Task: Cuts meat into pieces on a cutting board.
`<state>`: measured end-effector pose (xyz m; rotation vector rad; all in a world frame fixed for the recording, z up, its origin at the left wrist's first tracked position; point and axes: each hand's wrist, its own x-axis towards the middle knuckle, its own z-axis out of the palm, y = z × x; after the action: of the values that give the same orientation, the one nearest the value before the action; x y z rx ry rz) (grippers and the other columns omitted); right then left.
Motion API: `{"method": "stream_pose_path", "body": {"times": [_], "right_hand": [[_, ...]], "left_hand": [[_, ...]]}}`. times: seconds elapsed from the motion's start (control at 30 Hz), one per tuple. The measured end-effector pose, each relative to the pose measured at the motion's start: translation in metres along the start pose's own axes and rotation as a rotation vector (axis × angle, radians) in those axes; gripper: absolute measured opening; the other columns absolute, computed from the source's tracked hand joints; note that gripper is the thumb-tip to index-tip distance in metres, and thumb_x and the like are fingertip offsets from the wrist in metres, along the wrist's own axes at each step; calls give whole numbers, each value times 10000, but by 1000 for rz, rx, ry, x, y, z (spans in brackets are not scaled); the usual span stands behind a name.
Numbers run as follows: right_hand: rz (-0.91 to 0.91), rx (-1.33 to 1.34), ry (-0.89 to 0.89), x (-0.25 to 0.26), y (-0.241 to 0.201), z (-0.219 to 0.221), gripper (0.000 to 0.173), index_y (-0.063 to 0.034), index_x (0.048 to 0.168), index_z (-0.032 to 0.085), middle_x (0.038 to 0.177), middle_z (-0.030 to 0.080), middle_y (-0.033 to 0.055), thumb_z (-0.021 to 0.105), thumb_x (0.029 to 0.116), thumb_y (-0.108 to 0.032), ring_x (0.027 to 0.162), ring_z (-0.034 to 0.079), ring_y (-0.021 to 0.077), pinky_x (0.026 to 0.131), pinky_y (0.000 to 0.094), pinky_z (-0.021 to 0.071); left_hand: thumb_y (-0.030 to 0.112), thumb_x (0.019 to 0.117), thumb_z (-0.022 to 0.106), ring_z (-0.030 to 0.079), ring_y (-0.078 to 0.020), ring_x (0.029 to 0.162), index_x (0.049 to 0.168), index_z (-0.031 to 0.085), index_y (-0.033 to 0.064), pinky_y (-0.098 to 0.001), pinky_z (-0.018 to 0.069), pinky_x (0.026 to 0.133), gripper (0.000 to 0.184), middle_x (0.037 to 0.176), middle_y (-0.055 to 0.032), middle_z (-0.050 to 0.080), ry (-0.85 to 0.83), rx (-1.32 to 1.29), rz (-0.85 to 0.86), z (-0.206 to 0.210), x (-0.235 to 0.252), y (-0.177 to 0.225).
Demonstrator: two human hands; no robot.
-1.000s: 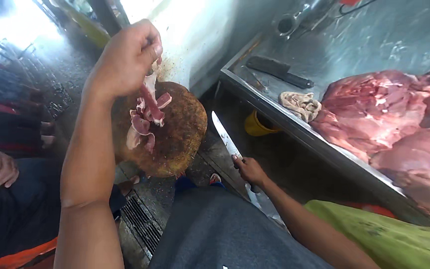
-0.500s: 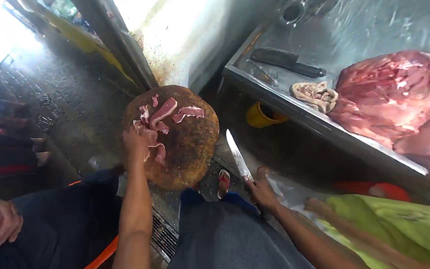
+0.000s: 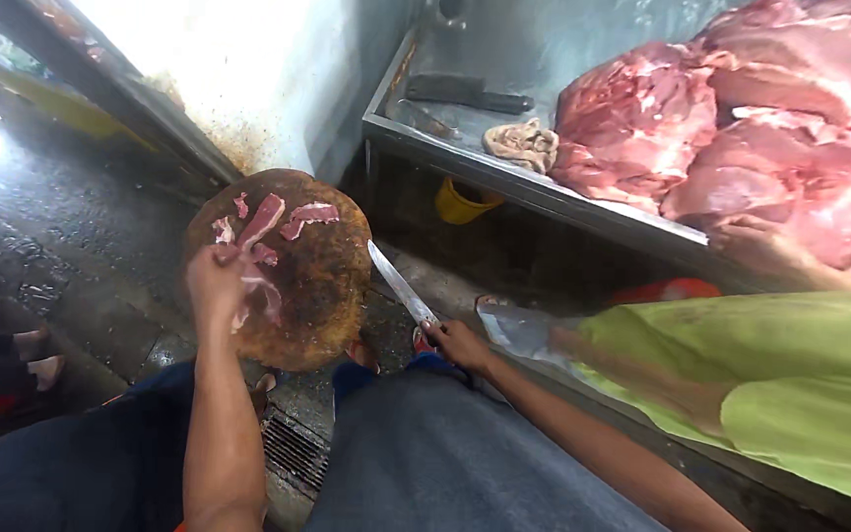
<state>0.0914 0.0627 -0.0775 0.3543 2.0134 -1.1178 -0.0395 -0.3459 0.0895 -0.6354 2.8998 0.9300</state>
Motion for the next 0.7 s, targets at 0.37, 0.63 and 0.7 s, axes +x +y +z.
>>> {"method": "stream_pose_path", "body": {"times": [0.37,0.63,0.7], "right_hand": [[23,9,-81,28,15,-54,652,-33,961,653,693,601,94,401,1056,-626,552,597,206,574,416,551],[43,-5,11,29,38,-58,600,-49,939,673,706,606,90,429,1065,-583,558,597,204,587,436,549],[67,-53,26,29,34,-54,615,-51,928,676,718,612,97,443,1049,-607,586,608,224,611,461,546]], "left_hand": [[75,913,733,735,-248,830,1208,576,20,-444,657,703,339,1050,-145,690,329,-716,-122,26,-71,84],[142,990,681,732,-248,756,1297,547,-70,-412,649,704,396,1033,-217,687,273,-484,-600,156,-159,-82],[164,1009,657,720,-208,713,1264,589,-48,-387,641,679,339,985,-181,692,243,-334,-583,148,-166,-83]]}}
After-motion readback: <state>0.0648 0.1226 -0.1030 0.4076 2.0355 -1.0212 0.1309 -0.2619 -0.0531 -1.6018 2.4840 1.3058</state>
